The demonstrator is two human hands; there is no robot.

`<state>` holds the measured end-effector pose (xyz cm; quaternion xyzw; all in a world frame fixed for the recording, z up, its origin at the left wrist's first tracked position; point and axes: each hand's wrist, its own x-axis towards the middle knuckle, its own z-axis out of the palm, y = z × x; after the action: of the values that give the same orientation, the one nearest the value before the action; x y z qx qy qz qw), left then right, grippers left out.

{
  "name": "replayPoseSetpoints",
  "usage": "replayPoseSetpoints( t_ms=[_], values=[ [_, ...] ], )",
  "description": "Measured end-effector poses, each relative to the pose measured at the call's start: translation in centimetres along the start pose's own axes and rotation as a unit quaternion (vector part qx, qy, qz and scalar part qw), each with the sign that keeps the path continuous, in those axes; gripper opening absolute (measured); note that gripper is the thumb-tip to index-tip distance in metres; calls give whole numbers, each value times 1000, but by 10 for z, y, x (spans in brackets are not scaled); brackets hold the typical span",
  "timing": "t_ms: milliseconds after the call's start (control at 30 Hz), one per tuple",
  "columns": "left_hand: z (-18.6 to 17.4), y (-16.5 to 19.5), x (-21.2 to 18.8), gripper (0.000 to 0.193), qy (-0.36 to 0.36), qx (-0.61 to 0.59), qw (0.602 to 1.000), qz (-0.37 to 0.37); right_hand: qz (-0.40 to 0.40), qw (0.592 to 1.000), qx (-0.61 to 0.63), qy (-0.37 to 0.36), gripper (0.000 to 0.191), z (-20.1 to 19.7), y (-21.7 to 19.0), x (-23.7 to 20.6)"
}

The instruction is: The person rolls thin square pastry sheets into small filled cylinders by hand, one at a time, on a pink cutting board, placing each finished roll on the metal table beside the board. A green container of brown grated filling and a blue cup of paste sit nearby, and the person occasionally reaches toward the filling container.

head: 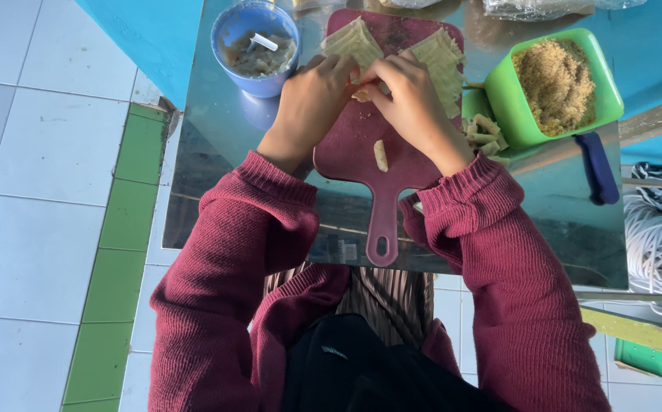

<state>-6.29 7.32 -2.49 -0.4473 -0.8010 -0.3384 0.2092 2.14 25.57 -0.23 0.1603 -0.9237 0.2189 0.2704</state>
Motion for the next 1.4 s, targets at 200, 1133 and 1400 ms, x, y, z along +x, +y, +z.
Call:
replayPoseSetpoints(
  t_ms=[200, 1133, 1400],
  values=[
    [4, -1, 1, 12, 20, 50, 998, 21, -16, 996, -82, 25, 12, 6, -4, -3],
    [23, 7, 4, 20, 58, 121, 991, -22, -28, 981, -185, 42, 11, 9, -6, -1],
    [41, 0, -7, 29, 69, 120, 990, -14, -70, 962, -259, 47, 20, 3, -8, -5]
  ],
)
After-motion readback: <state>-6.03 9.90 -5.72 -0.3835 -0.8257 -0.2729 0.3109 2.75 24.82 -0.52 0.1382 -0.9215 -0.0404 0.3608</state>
